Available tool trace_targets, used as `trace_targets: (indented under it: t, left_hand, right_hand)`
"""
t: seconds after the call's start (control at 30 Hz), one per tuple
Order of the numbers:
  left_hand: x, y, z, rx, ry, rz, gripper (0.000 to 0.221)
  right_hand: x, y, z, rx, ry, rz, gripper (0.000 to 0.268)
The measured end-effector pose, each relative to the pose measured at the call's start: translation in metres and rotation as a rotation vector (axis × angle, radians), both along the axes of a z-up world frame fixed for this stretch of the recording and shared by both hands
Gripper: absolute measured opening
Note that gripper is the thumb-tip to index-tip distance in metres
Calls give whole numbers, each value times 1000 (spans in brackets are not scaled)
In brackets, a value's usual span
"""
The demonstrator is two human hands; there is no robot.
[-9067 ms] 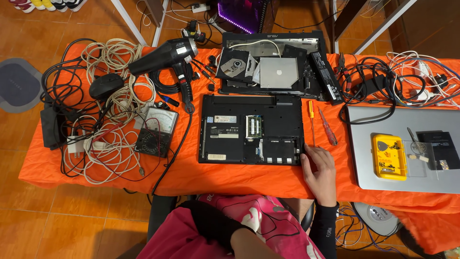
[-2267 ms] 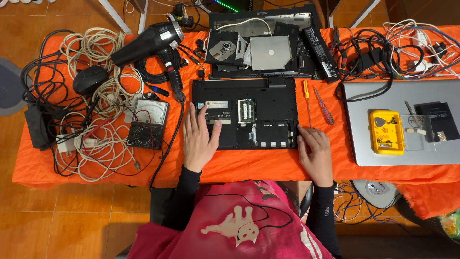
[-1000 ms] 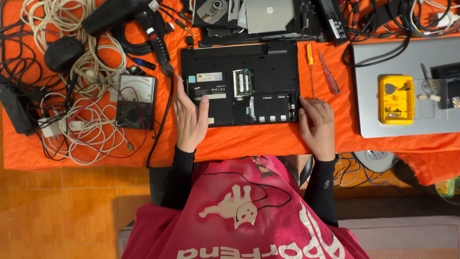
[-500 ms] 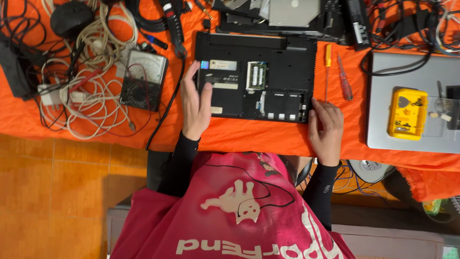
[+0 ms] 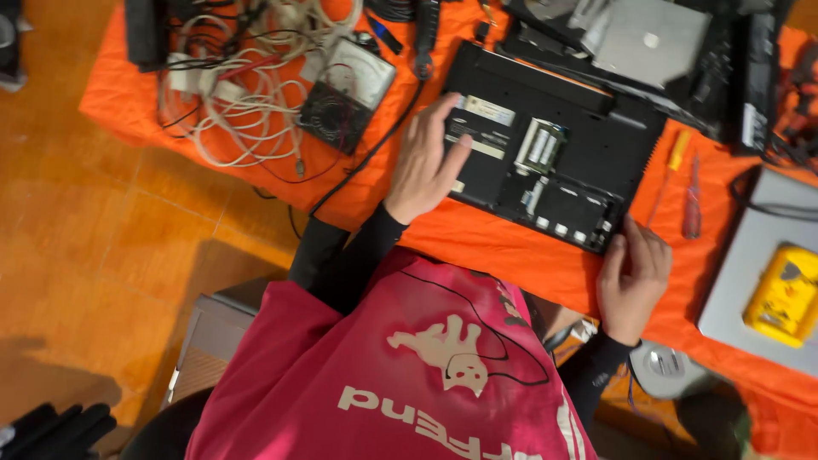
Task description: Repairing or upgrading a laptop by inspecting and working on internal components.
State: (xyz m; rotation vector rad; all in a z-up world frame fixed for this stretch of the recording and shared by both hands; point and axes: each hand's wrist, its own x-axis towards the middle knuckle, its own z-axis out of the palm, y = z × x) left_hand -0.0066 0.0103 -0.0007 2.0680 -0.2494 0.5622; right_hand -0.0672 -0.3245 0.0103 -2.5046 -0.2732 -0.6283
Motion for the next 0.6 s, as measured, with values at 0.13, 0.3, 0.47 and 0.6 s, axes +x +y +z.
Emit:
trace_targets:
  t: [0.13,0.3,0.47,0.6]
  left_hand:
    - [3,-2,4,10,1,-12,56]
    - [1,-3,6,55,4,-26,55]
    - [3,-1,4,89,-4,-20,56]
    - [22,5,35,-196,155,-125,56]
  right_hand:
    - [1,4,7,21,-3,-5,26]
    - [3,7,18,23,-5,-36,29]
    - [23,-1,61,-57,-136,-25,39]
    - [74,8,111,-123,-183,43,43]
